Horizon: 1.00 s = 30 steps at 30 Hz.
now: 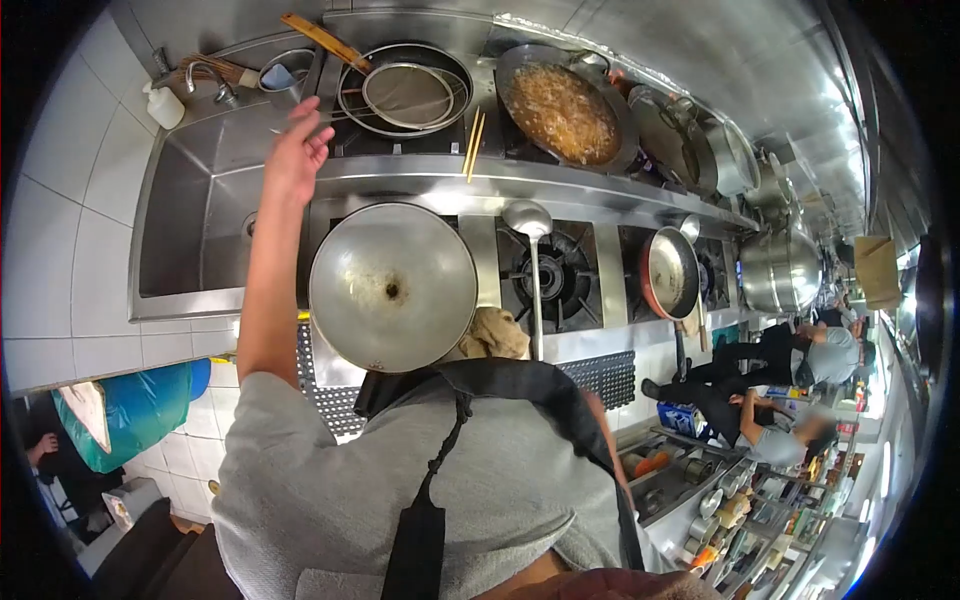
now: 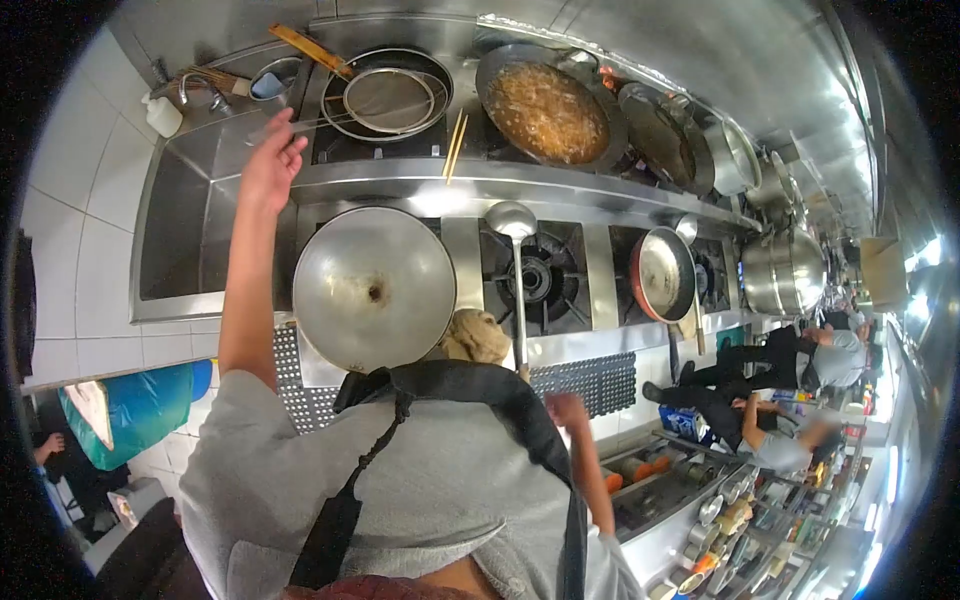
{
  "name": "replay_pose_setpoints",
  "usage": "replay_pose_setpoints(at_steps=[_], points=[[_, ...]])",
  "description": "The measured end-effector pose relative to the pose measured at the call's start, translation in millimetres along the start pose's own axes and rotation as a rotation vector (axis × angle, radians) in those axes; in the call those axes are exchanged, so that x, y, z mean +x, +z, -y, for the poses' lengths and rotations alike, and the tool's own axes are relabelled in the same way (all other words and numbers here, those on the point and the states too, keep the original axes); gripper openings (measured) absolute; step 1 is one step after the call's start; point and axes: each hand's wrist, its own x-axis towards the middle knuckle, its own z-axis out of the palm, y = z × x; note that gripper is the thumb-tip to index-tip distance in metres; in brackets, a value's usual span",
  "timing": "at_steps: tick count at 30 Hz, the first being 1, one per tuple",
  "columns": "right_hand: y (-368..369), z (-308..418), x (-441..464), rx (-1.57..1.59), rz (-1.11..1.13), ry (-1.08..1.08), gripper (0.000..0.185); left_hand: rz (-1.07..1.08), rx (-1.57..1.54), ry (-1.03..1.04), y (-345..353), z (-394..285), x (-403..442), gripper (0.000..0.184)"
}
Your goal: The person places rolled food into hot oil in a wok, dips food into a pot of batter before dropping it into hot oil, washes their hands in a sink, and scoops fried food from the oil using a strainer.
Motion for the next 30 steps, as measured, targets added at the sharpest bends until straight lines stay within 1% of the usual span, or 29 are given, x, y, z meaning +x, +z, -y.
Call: replay_pose_setpoints(at_steps=[1, 2, 3, 4, 5, 6, 7, 8, 10, 11, 12, 13, 14, 15, 17, 18, 20, 22, 24, 25, 26, 27, 29, 30], points=[[-69, 34, 49, 0.037, 0.070, 0.030, 0.036, 0.017, 0.131, 0.021, 13, 2, -21, 0.033], [-97, 53, 95, 0.064, 0.002, 0.006, 0.033, 0.043, 0.258, 0.039, 27, 8, -40, 0.033], [-110, 58, 140, 0.055, -0.036, -0.001, 0.028, 0.045, 0.314, 0.056, 39, 16, -56, 0.035], [-191, 145, 198, 0.661, 0.102, 0.532, 0.032, 0.076, 0.315, 0.045, 50, 27, -69, 0.035], [-210, 166, 237, 0.912, 0.125, 0.432, 0.041, 0.092, 0.404, 0.071, 61, 38, -80, 0.036], [-221, 194, 272, 1.098, 0.059, 0.372, 0.051, 0.109, 0.493, 0.103, 73, 47, -94, 0.036], [-242, 228, 303, 1.228, 0.100, 0.408, 0.058, 0.196, 0.496, 0.122, 88, 53, -119, 0.036], [-245, 238, 336, 1.386, 0.186, 0.371, 0.063, 0.280, 0.498, 0.144, 102, 59, -147, 0.036], [-287, 291, 375, 1.742, 0.314, 0.575, 0.053, 0.626, 0.309, 0.092, 117, 81, -195, 0.036], [-281, 289, 404, 1.744, 0.305, 0.563, 0.053, 0.692, 0.562, 0.211, 122, 74, -225, 0.034], [-263, 276, 436, 1.807, 0.353, 0.559, 0.047, 0.742, 0.815, 0.330, 123, 65, -252, 0.032], [-248, 267, 455, 1.867, 0.410, 0.555, 0.040, 0.816, 0.793, 0.352, 119, 66, -266, 0.029], [-241, 263, 462, 1.862, 0.418, 0.548, 0.040, 0.885, 0.771, 0.376, 114, 66, -276, 0.026], [-235, 260, 470, 1.823, 0.454, 0.554, 0.035, 0.873, 0.772, 0.383, 106, 65, -283, 0.026], [-239, 266, 477, 1.726, 0.495, 0.574, 0.028, 0.885, 0.590, -0.013, 90, 64, -294, 0.023], [-243, 274, 478, 1.712, 0.502, 0.565, 0.028, 0.875, 0.587, 0.000, 81, 68, -296, 0.023], [-242, 279, 488, 1.692, 0.408, 0.605, 0.025, 0.698, 0.440, -0.353, 65, 76, -298, 0.026], [-239, 281, 498, 1.686, 0.376, 0.607, 0.023, 0.691, 0.466, -0.311, 61, 76, -297, 0.027], [-236, 283, 502, 1.588, 0.366, 0.573, 0.019, 0.675, 0.484, -0.273, 63, 75, -291, 0.028], [-227, 280, 509, 1.556, 0.347, 0.557, 0.015, 0.707, 0.512, -0.252, 66, 74, -287, 0.028], [-230, 281, 504, 1.539, 0.325, 0.548, 0.015, 0.733, 0.537, -0.229, 67, 74, -283, 0.028], [-234, 278, 495, 1.518, 0.309, 0.538, 0.014, 0.701, 0.518, -0.214, 67, 76, -278, 0.028], [-244, 279, 470, 1.390, 0.138, 0.439, 0.012, 0.791, 0.561, -0.109, 65, 83, -272, 0.029], [-244, 272, 469, 1.305, 0.080, 0.425, 0.012, 0.762, 0.547, -0.102, 65, 84, -271, 0.029]])
